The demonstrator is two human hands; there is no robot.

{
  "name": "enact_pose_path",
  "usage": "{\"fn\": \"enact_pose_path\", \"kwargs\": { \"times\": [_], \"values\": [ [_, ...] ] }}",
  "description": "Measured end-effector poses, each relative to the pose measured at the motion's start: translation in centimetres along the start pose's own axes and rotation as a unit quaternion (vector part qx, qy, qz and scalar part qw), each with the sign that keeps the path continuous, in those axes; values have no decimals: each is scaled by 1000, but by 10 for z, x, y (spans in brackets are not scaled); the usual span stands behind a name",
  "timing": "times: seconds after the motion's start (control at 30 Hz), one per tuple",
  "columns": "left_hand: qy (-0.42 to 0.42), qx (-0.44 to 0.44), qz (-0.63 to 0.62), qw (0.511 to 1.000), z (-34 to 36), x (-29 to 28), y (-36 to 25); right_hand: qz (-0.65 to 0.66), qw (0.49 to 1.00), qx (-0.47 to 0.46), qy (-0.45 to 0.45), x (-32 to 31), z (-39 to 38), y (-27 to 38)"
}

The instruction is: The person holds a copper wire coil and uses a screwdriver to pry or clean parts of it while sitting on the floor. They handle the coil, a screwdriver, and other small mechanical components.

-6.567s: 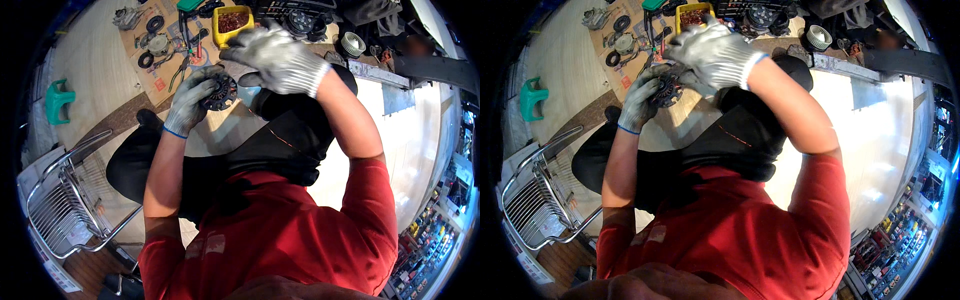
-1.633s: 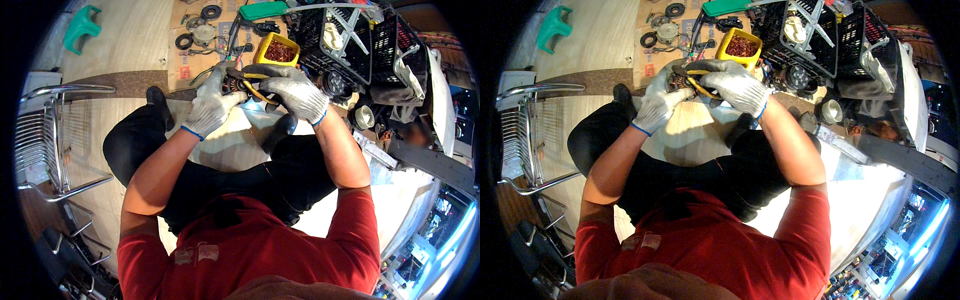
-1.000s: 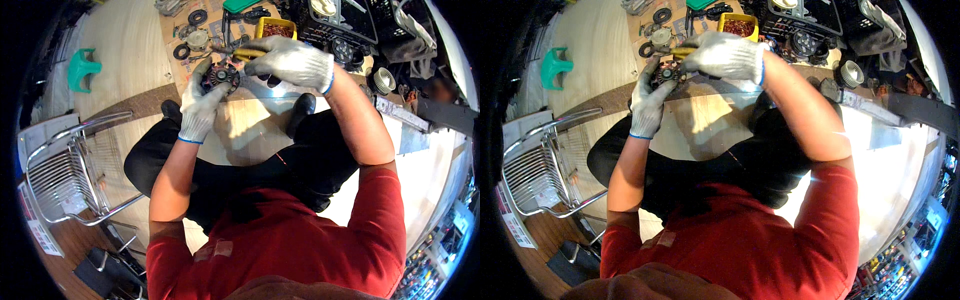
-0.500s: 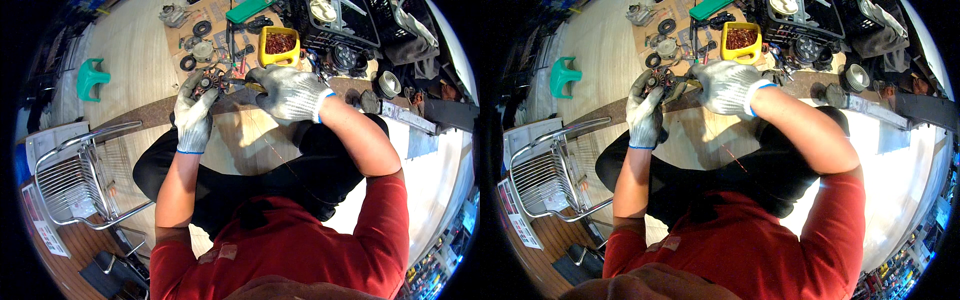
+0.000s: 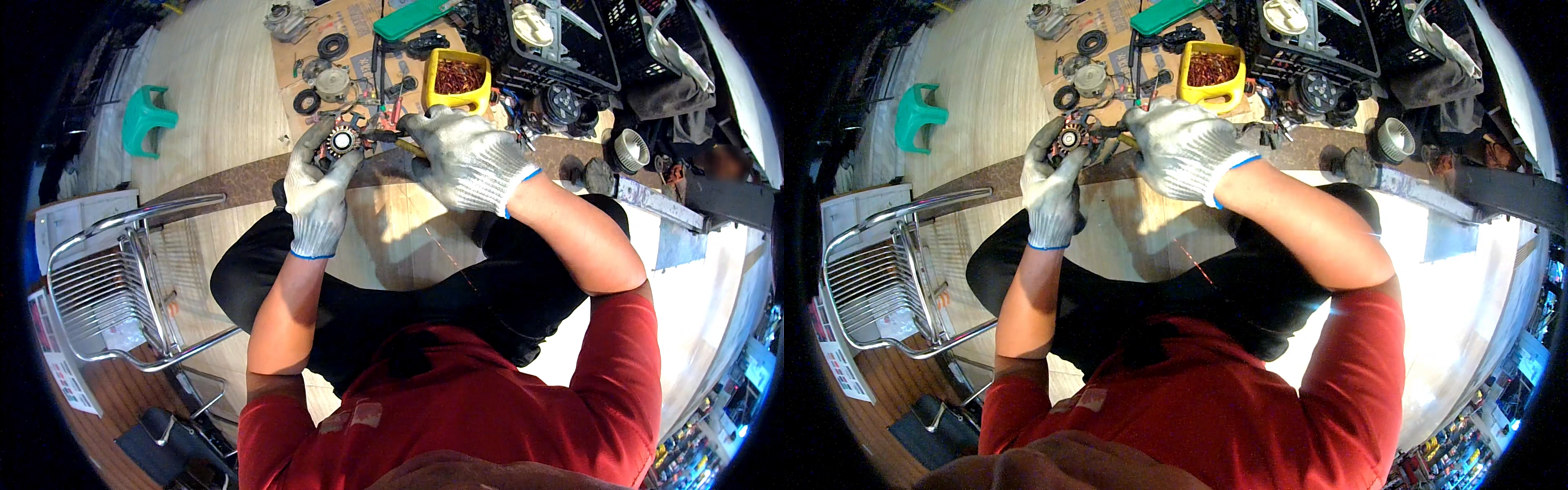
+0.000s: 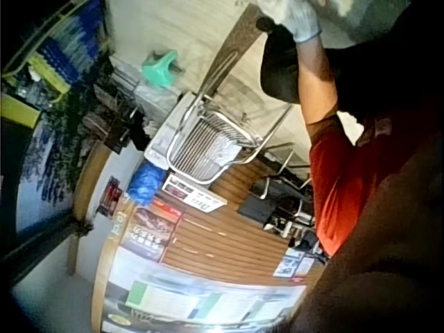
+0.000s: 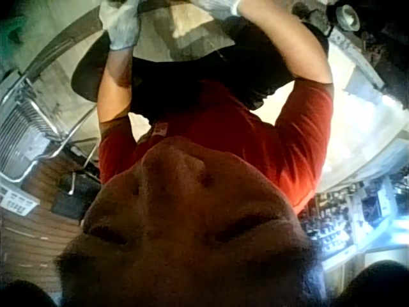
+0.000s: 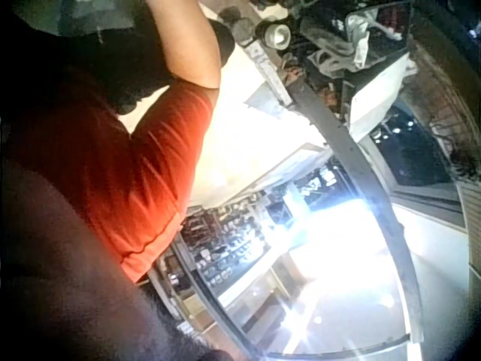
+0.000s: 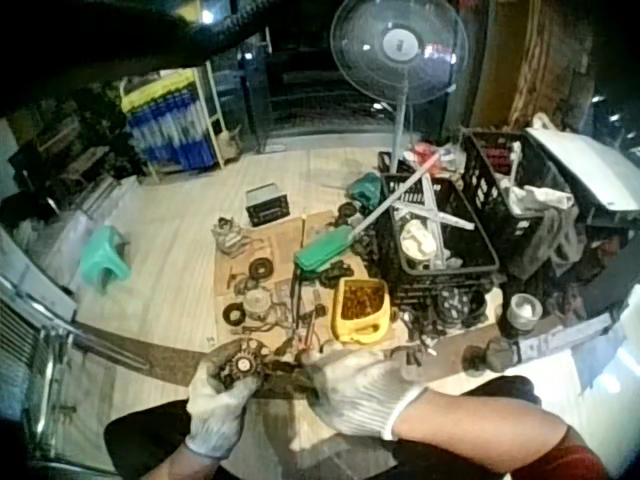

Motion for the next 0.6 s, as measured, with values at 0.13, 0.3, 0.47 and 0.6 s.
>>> {"fn": "enact_pose_path", "kwargs": {
  "times": [0.13, 0.3, 0.47, 0.6],
  "values": [
    [-10, 3, 54, 998, -3, 0, -3, -16, 999, 18, 33, -2, 3, 5],
    [-23, 5, 94, 995, -4, -2, -2, -64, 997, 34, 13, -7, 3, 9],
    [-19, -6, 72, 997, -5, 2, -5, -69, 997, 24, 8, -6, 2, 10],
    [-12, -1, 17, 1000, -4, 1, 0, -84, 996, 36, 11, -3, 4, 10]
  ]
}}
Point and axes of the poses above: each hand's wrist, its own z-axis towards the middle knuckle, its own x-axis out of the palm, y = z × x, the point moved 7 cm from there along z, towards the middle knuckle, and after that the axes turned 14 degrees about y, right-handed, at the moved point
